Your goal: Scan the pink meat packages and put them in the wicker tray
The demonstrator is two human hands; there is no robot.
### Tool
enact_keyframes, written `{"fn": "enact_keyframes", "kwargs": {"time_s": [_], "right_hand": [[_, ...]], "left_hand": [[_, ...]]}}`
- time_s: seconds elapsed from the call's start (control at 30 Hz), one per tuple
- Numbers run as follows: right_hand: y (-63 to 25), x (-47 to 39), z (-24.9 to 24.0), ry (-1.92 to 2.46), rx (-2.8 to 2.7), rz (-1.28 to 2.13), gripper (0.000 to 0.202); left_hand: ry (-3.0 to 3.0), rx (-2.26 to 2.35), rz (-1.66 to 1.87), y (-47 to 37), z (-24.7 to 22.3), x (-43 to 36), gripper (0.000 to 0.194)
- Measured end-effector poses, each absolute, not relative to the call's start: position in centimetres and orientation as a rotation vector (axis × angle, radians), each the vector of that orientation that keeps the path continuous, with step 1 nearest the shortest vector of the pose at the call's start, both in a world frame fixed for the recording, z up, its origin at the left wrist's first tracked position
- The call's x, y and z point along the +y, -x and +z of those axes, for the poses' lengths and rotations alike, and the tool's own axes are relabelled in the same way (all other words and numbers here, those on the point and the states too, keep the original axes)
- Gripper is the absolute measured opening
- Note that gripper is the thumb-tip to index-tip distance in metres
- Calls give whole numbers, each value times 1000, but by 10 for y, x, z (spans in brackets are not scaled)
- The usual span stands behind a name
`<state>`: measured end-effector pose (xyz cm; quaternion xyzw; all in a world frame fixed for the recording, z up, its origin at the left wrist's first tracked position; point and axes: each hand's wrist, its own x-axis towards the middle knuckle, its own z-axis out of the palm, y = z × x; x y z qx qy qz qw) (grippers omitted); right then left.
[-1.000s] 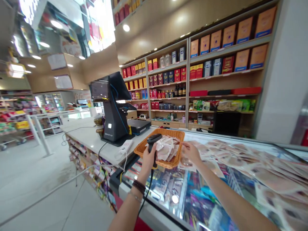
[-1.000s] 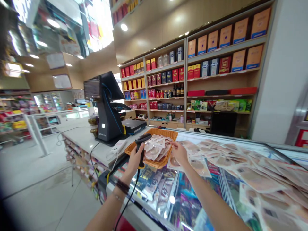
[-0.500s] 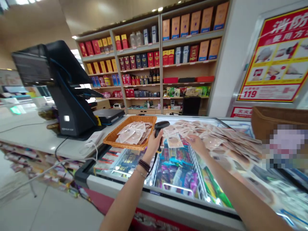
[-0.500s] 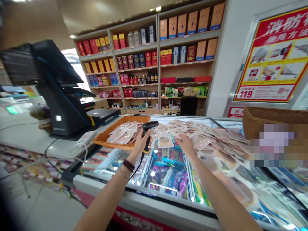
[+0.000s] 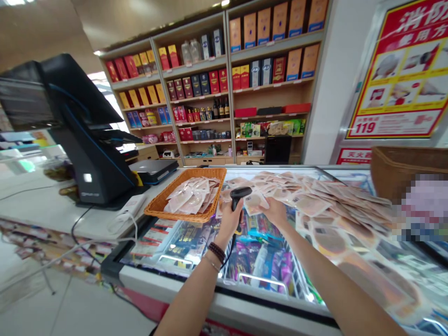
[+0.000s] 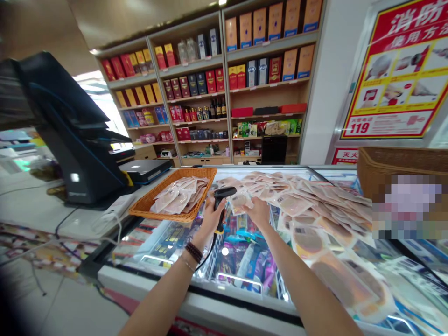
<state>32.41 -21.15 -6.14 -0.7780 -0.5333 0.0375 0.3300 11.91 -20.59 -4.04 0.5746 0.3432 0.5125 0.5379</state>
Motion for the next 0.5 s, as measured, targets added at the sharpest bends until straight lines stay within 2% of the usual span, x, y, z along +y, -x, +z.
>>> {"fn": "enact_keyframes", "kwargs": {"time_s": [0.1, 0.33, 0.5], "right_hand": [[-334, -210, -72, 1869, -1192, 121, 21], [-343, -210, -80, 1671, -991, 99, 47], [-344, -210, -80, 1651, -959, 133, 47]], "left_hand": [[-1430, 806, 1214, -122, -40, -210, 70], [-1412, 772, 1214, -123, -37, -212, 69], [-1399, 755, 1195, -123, -35, -213, 70]]}}
